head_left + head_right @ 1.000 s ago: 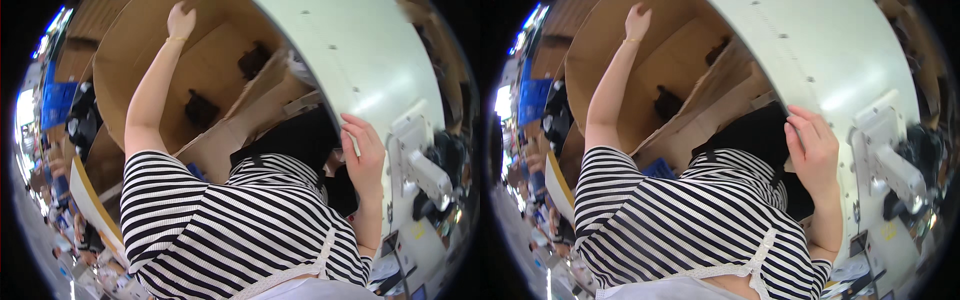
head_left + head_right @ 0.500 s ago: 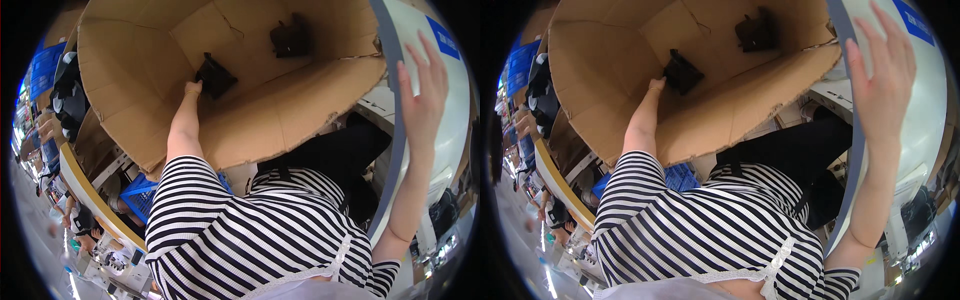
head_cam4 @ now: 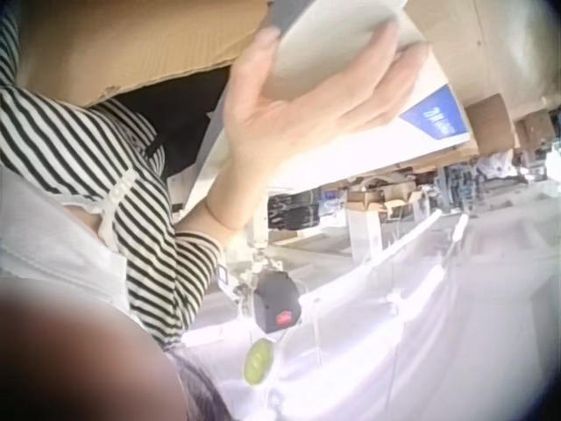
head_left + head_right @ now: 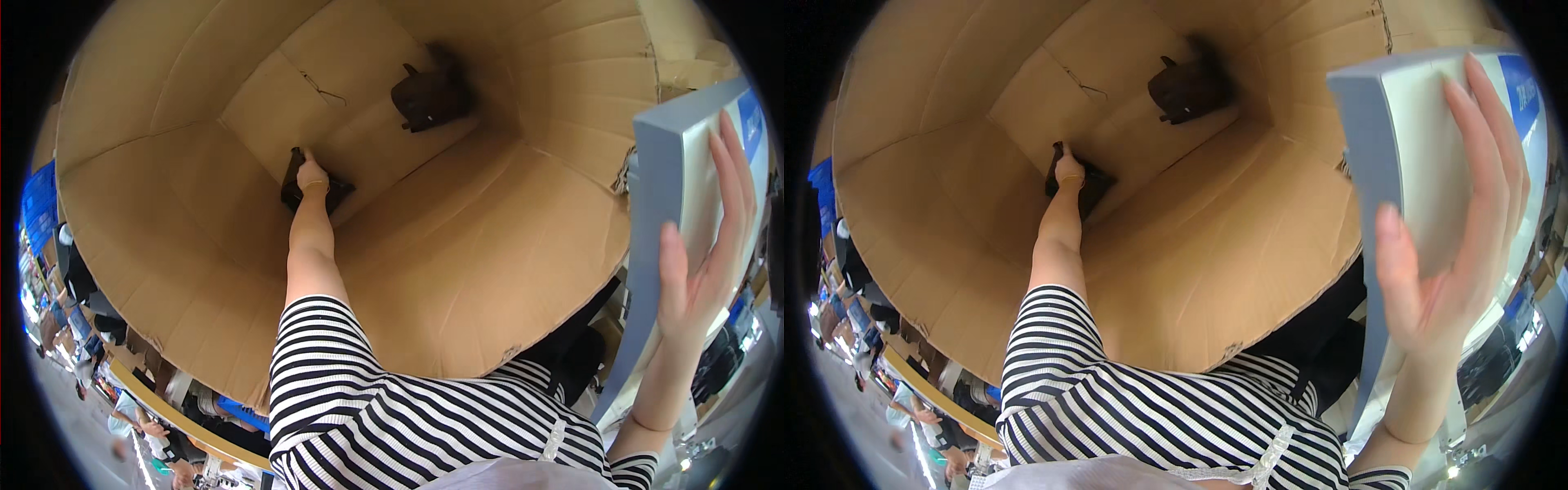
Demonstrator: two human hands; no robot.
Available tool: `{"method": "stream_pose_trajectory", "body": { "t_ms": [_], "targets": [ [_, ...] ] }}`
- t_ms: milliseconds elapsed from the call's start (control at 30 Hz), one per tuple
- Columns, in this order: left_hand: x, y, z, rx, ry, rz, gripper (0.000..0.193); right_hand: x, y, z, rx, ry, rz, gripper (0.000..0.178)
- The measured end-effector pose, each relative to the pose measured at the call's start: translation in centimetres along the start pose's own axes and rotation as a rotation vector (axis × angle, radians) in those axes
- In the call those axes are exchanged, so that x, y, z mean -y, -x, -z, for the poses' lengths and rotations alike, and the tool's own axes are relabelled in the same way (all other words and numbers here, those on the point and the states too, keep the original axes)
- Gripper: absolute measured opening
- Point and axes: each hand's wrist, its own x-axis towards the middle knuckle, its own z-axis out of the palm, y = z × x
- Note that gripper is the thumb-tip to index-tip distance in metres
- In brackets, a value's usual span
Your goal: The recorder is sewing shoe components using an industrial sewing machine.
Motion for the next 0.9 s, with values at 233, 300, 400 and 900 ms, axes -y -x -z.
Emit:
{"method": "stream_pose_trajectory", "body": {
  "t_ms": [233, 300, 400, 900],
  "targets": [
    [-18.2, 0.6, 2.2, 0.001, -0.220, -0.505, 0.041, -0.1, -0.2, -0.4, 0.067, -0.088, -0.078, 0.065],
    [-24.1, 1.8, 3.0, 0.005, -0.170, -0.549, 0.061, -0.2, -0.1, -0.6, 0.055, -0.112, -0.101, 0.066],
    [-31.1, 3.6, 2.9, 0.100, -0.184, -0.551, 0.074, -0.4, -0.1, -0.2, 0.092, -0.104, -0.097, 0.066],
    [-24.0, 2.5, 3.3, -0.069, -0.104, -0.280, 0.033, -1.6, 0.4, 0.6, -0.053, -0.138, 0.003, 0.064]
  ]
}}
